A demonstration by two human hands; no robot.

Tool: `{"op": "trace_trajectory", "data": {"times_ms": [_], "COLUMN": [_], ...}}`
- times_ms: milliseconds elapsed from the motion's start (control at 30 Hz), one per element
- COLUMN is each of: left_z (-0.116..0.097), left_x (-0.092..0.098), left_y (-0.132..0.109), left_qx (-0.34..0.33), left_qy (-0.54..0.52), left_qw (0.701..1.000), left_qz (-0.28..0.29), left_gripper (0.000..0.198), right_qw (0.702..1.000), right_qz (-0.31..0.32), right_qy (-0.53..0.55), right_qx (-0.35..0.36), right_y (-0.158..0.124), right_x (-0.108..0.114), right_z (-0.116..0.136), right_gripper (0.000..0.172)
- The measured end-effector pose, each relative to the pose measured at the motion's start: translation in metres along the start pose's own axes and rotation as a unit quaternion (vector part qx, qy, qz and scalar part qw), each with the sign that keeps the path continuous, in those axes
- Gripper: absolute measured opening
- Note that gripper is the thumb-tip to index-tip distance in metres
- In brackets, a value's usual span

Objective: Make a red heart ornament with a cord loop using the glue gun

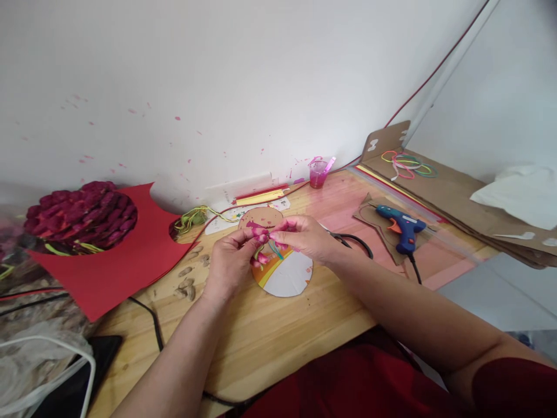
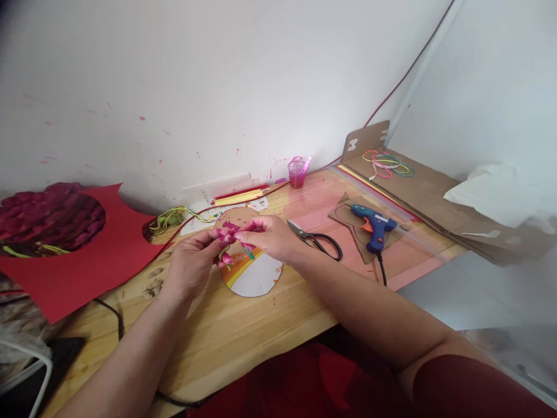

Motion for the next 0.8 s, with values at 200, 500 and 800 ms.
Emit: {"op": "trace_trajectory", "data": {"times_ms": [200, 500, 800], "left_z": [0.001, -0.002, -0.007], "left_x": [0.003, 0.003, 0.003], "left_y": [0.002, -0.004, -0.001], "left_qx": [-0.006, -0.072, -0.07], "left_qy": [-0.004, 0.068, 0.065], "left_qw": [0.999, 0.991, 0.994], "left_qz": [-0.044, -0.093, -0.056], "left_gripper": [0.03, 0.015, 0.022], "right_qw": [0.999, 0.947, 0.993], "right_qz": [0.042, 0.095, 0.1], "right_qy": [-0.019, -0.241, -0.05], "right_qx": [0.016, 0.188, 0.047], "right_y": [-0.008, -0.026, -0.016], "right_x": [-0.006, -0.023, -0.016], "right_z": [0.009, 0.023, 0.014], "right_gripper": [0.012, 0.01, 0.012]}}
Point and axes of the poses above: each hand's wrist, its own y-axis towards the middle knuckle, its own x-axis out of the back of the hand, z = x × y, the point moved 3 cm from there along y, towards the middle knuckle, and after that the axes turned 1 degree about -x, right-handed, at the moved point
